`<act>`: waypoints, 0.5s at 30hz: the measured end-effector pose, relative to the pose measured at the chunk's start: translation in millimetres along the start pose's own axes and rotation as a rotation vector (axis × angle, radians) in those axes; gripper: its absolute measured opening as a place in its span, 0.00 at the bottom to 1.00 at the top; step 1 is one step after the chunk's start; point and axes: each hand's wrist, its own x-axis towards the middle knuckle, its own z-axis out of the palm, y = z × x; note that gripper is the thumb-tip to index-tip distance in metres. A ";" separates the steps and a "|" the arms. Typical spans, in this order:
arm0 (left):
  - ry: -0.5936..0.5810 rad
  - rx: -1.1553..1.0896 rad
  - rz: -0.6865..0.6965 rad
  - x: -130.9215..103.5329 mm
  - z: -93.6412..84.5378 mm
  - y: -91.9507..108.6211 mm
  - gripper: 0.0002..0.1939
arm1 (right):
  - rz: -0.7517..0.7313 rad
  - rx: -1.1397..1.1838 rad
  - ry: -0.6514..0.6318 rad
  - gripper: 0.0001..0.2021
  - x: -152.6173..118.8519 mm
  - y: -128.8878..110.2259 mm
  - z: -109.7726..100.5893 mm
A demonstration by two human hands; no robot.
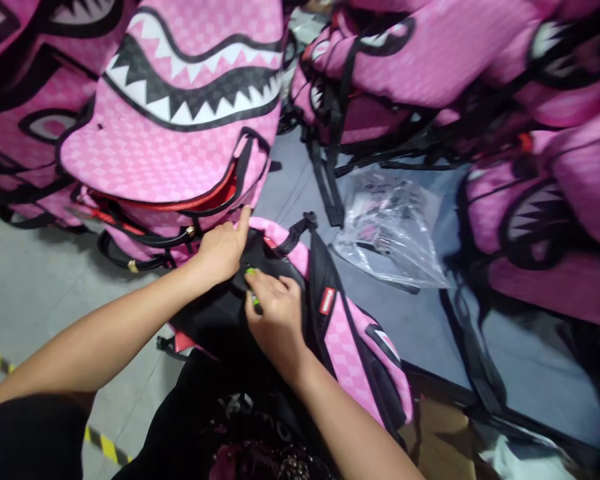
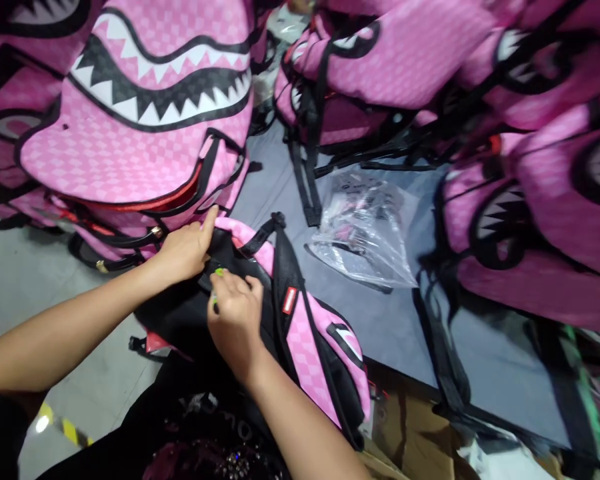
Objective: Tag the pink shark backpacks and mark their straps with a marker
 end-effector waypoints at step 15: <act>0.013 0.036 0.021 -8.3 -9.7 4.2 0.43 | 0.038 0.341 0.338 0.07 -5.7 24.3 -94.0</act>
